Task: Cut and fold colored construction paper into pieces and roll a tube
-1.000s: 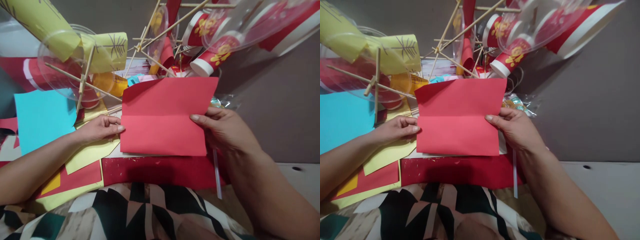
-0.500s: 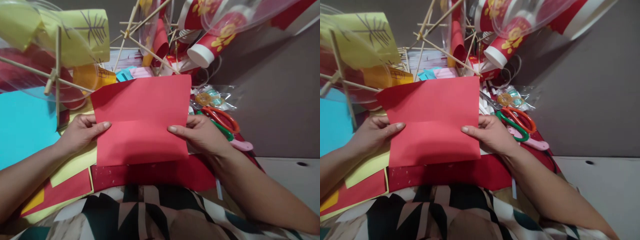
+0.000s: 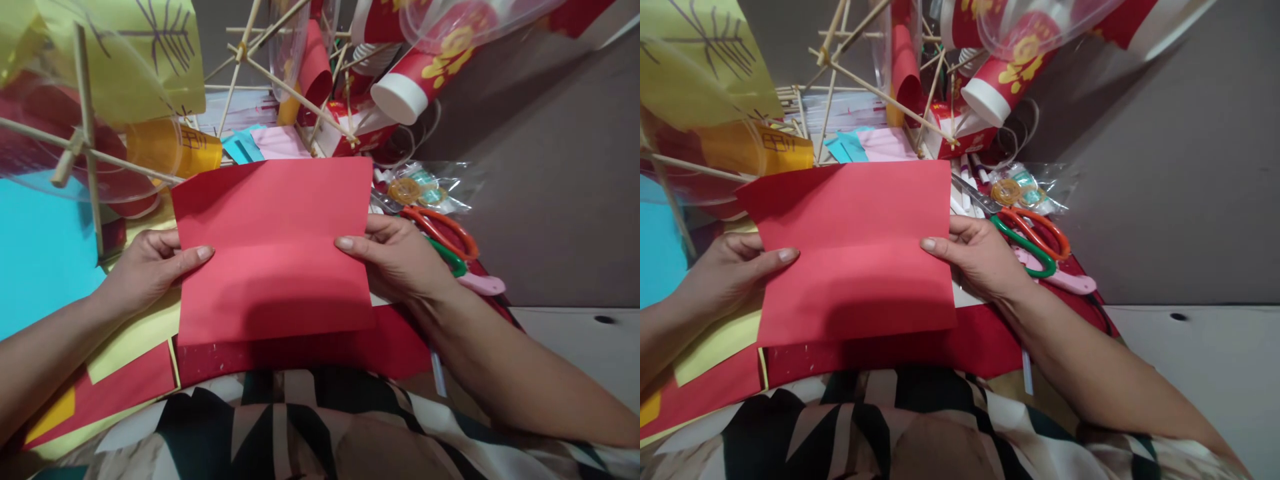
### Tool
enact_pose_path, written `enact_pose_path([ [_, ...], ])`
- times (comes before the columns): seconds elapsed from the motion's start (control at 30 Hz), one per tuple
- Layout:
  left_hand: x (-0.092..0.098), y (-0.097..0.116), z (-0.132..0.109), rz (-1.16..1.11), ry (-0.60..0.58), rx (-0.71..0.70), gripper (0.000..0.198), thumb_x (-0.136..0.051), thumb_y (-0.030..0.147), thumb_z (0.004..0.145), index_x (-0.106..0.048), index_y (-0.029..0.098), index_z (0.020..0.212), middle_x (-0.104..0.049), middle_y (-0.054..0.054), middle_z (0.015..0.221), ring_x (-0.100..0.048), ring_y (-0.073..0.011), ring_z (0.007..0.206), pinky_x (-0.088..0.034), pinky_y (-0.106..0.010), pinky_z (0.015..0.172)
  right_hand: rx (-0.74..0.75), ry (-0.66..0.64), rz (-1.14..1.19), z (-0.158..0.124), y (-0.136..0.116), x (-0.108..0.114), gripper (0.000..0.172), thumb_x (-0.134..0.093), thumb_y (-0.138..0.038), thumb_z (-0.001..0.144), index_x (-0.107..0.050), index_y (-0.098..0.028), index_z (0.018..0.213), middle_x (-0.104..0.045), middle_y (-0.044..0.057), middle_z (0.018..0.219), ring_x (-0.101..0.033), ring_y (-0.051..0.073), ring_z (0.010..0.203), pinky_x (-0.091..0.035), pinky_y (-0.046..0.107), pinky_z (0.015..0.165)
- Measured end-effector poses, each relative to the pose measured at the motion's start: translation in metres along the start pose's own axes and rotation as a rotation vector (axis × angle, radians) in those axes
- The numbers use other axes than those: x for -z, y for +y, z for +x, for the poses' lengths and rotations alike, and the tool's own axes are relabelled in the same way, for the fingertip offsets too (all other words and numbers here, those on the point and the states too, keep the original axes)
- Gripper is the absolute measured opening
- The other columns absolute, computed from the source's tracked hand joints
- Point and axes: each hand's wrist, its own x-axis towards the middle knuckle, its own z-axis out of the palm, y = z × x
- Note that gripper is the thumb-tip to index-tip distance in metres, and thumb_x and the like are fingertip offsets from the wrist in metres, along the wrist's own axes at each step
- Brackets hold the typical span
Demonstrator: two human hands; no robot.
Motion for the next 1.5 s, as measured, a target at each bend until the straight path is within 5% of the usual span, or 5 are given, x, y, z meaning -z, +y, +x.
enact_pose_path([
  [0.27,-0.004,0.004,0.001,-0.084,-0.052,-0.045,0.008,-0.086,0.023,0.072,-0.079,0.019,0.072,-0.076,0.003,0.067,-0.066,-0.008,0.059,-0.056,-0.013,0.059,0.039,-0.001,-0.033,0.0,0.002,0.004,0.034,-0.091,-0.03,0.062,-0.078,-0.029,0.094,-0.079,0.002,0.105,-0.073,0.028,0.104,-0.061,0.048,0.09],
  [0.47,-0.004,0.004,0.001,-0.202,-0.052,-0.029,0.022,-0.087,0.02,0.069,-0.082,0.022,0.091,-0.079,-0.002,0.079,-0.072,-0.0149,0.064,-0.062,-0.026,0.069,0.07,0.01,-0.034,0.002,0.002,0.006,0.028,-0.091,-0.029,0.061,-0.08,-0.032,0.086,-0.079,-0.001,0.092,-0.075,0.025,0.09,-0.062,0.046,0.086],
  [0.87,-0.002,0.016,0.001,-0.219,-0.136,0.019,0.02,-0.094,0.027,0.057,-0.081,0.016,0.066,-0.075,-0.006,0.063,-0.068,-0.0142,0.049,-0.055,-0.018,0.047,0.032,0.018,-0.159,-0.003,-0.013,0.002,0.013,-0.09,-0.028,0.056,-0.079,-0.026,0.063,-0.075,0.001,0.07,-0.07,0.016,0.064,-0.062,0.033,0.07],
  [1.27,0.005,0.012,0.002,-0.224,-0.216,0.032,0.016,-0.089,0.023,0.067,-0.08,0.014,0.077,-0.077,-0.007,0.07,-0.072,-0.0157,0.057,-0.058,-0.019,0.054,0.087,0.004,-0.263,-0.005,-0.008,0.01,0.013,-0.089,-0.037,0.063,-0.078,-0.031,0.066,-0.076,0.003,0.078,-0.072,0.023,0.078,-0.062,0.041,0.078],
  [1.5,0.001,0.005,0.004,-0.306,-0.207,-0.034,0.021,-0.079,0.011,0.076,-0.078,0.016,0.096,-0.078,-0.004,0.074,-0.074,-0.0154,0.062,-0.062,-0.024,0.064,0.0,-0.067,-0.071,-0.001,-0.002,0.009,0.035,-0.092,-0.032,0.06,-0.077,-0.027,0.092,-0.079,0.003,0.095,-0.075,0.027,0.095,-0.062,0.046,0.085],
])
